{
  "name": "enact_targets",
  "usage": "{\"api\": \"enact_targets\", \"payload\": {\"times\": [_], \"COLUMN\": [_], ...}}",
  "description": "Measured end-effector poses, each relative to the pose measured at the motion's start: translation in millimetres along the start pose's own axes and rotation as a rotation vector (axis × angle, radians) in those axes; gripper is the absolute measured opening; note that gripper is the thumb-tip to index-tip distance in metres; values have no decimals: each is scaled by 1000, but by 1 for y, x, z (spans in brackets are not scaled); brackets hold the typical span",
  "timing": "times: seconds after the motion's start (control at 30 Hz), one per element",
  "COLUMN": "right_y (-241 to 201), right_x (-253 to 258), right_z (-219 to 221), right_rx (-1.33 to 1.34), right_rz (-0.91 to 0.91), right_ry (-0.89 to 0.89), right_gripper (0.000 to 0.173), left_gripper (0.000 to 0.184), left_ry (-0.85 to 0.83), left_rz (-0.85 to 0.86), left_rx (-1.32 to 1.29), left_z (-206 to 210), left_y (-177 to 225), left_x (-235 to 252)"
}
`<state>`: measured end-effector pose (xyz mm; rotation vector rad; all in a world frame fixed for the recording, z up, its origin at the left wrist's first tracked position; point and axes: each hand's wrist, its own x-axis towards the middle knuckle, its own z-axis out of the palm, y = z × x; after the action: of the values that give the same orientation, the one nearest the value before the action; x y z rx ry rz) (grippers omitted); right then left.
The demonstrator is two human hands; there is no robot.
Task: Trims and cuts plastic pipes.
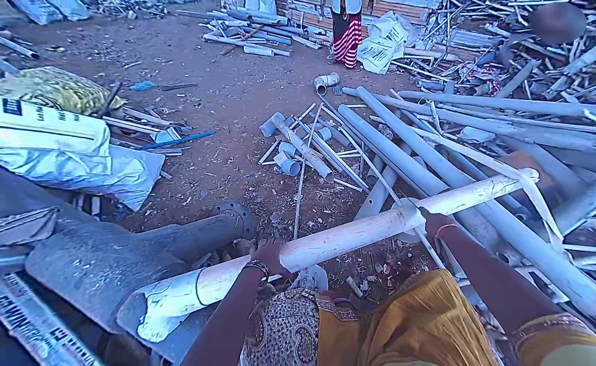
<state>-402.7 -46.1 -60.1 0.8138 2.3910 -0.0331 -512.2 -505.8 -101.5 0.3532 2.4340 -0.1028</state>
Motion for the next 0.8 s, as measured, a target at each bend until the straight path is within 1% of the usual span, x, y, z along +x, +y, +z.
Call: {"api": "enact_targets", "payload": {"times": [0.03, 0.1, 0.17, 0.2, 0.23, 0.27, 0.33, 0.4, 0.47, 0.5, 0.53, 0.6, 0.67, 0.7, 0.8], "right_y": [6, 9, 2, -7, -21, -40, -98, -173, -236, -256, -265, -253, -213, -185, -78], "right_x": [4, 6, 10, 11, 9, 3, -29, -86, -140, -160, -170, -161, -129, -109, -43], "right_z": [1, 11, 10, 7, 4, 0, -3, 5, 28, 38, 43, 43, 34, 28, 17], "right_rx": [19, 47, 31, 14, -13, -36, -102, -190, -176, -154, -144, -153, -147, -141, -42], "right_rz": [-9, -12, 0, 5, 4, -27, -194, -404, -614, -695, -747, -744, -585, -465, -124], "right_ry": [0, -5, 17, 21, 12, -10, -73, -99, -127, -144, -152, -145, -106, -89, -30], "right_gripper": [80, 78, 78, 79, 79, 77, 71, 70, 73, 75, 77, 81, 86, 86, 77], "left_gripper": [119, 126, 132, 132, 131, 131, 131, 130, 130, 130, 131, 132, 131, 130, 129], "left_ry": [-51, -143, -120, -85, -58, -40, -23, -9, -1, 8, 16, 18, 21, 21, 26], "left_rz": [-12, -119, -217, -234, -241, -244, -232, -220, -225, -227, -230, -232, -235, -233, -200], "left_rx": [20, 90, 48, 33, 27, 30, 65, 66, 64, 66, 65, 69, 61, 53, 48], "left_z": [-6, -1, 14, 20, 24, 25, 26, 29, 31, 31, 32, 35, 34, 35, 36], "left_y": [-15, -55, -95, -108, -113, -114, -109, -102, -98, -98, -98, -96, -99, -100, -96], "left_x": [1, -1, -4, -7, -10, -12, -14, -14, -17, -19, -19, -19, -18, -18, -20]}}
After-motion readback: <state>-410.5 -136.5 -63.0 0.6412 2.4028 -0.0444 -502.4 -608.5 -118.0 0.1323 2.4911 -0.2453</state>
